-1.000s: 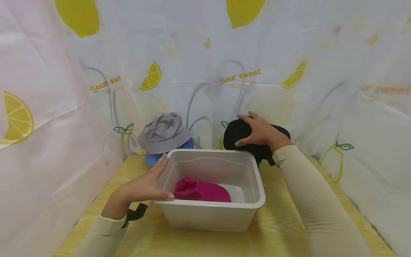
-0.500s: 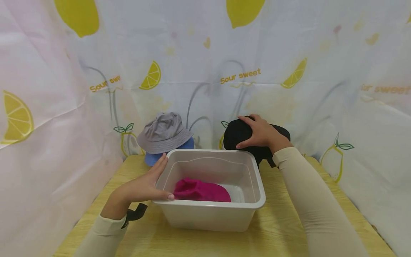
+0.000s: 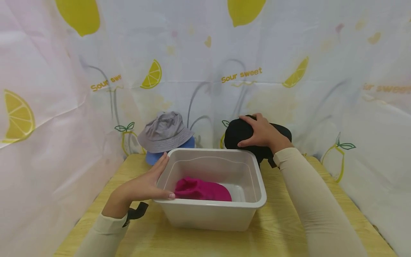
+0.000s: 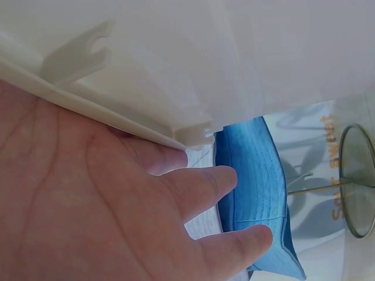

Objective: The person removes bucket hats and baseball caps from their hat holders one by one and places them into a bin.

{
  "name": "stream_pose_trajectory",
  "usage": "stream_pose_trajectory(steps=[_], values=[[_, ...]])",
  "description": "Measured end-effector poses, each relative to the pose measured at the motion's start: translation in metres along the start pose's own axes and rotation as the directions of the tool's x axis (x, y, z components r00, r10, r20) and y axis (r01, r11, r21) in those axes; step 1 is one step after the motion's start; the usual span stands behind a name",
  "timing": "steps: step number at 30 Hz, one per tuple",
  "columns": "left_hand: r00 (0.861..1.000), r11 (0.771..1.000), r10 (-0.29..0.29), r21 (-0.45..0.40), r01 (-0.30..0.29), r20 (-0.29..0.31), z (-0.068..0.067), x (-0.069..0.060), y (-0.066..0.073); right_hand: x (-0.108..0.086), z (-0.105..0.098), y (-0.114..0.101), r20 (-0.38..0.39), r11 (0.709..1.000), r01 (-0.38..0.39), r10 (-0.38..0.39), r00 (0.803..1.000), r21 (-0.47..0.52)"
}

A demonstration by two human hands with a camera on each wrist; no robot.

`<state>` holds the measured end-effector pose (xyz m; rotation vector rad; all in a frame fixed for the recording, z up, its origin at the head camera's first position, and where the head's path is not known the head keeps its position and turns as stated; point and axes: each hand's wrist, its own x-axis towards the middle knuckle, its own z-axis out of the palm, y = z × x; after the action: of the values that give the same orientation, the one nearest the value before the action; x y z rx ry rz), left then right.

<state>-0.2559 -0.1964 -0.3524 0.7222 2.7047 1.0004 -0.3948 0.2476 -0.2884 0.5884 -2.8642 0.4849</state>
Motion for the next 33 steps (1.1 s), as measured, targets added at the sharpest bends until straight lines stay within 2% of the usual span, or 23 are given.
stream_pose_trajectory(steps=[19,33], values=[[1.000,1.000,0.008,0.019,-0.008,0.000,0.001,0.001,0.001,-0.001,-0.006,-0.005,-0.039,0.995,0.016,-0.020,0.999,-0.100],[1.000,0.999,0.014,0.029,-0.014,0.000,0.000,0.002,0.000,0.000,-0.012,-0.010,-0.063,0.985,0.056,-0.067,0.996,-0.164]])
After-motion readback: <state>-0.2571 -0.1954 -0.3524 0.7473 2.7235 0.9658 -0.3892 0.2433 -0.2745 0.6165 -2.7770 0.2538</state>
